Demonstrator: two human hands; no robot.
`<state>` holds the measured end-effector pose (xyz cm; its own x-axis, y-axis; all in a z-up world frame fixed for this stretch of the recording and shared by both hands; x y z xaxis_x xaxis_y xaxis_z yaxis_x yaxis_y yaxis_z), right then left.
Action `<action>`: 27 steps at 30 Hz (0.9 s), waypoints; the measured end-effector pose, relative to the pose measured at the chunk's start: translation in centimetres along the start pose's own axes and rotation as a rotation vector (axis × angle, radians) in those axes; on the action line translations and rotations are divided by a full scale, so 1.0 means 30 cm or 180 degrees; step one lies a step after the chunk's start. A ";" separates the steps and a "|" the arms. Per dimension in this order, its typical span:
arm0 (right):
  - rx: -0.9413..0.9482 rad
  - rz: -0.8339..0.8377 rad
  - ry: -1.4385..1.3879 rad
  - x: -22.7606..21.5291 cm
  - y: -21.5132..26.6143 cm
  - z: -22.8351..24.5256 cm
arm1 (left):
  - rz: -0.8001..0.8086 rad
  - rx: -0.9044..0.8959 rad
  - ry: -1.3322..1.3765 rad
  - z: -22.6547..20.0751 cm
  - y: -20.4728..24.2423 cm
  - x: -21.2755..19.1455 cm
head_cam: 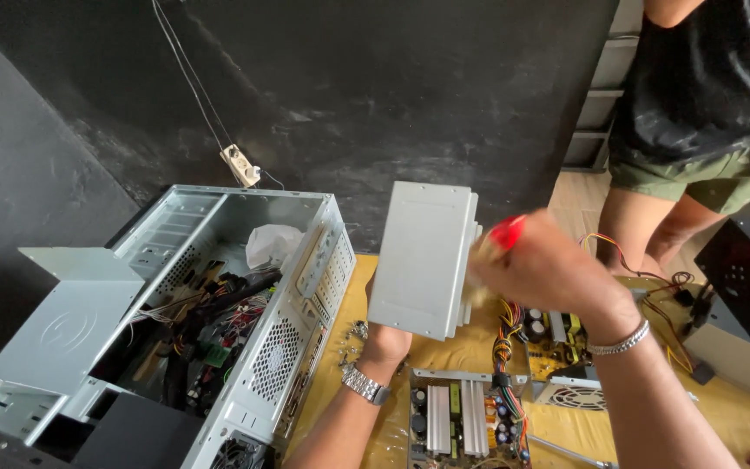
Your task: The person uses a screwdriver to remove screws from a metal computer component, likely a power supply unit. After removing the screws, the person uses a brush to clean dust and debris from the metal casing of the component.
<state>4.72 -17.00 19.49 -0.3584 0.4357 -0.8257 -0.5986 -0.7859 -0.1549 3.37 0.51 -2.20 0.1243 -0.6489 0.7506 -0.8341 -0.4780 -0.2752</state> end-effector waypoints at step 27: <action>-0.1809 -0.0826 -0.0241 -0.009 -0.026 -0.055 | 0.0299 -0.0760 0.0613 -0.160 0.052 0.201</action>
<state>6.48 -17.22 18.94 -0.3148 0.6571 -0.6849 -0.2060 -0.7517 -0.6265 0.25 -1.30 4.77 -0.0443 -0.5487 0.8349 -0.9425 -0.2541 -0.2170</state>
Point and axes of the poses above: each hand's wrist, its own y-axis away from the middle knuckle, its own x-axis out of the palm, z = x × y, the point moved 2 cm from there along -y, towards the middle knuckle, and after that the axes turned 4 degrees about z, right-handed, at the moved point
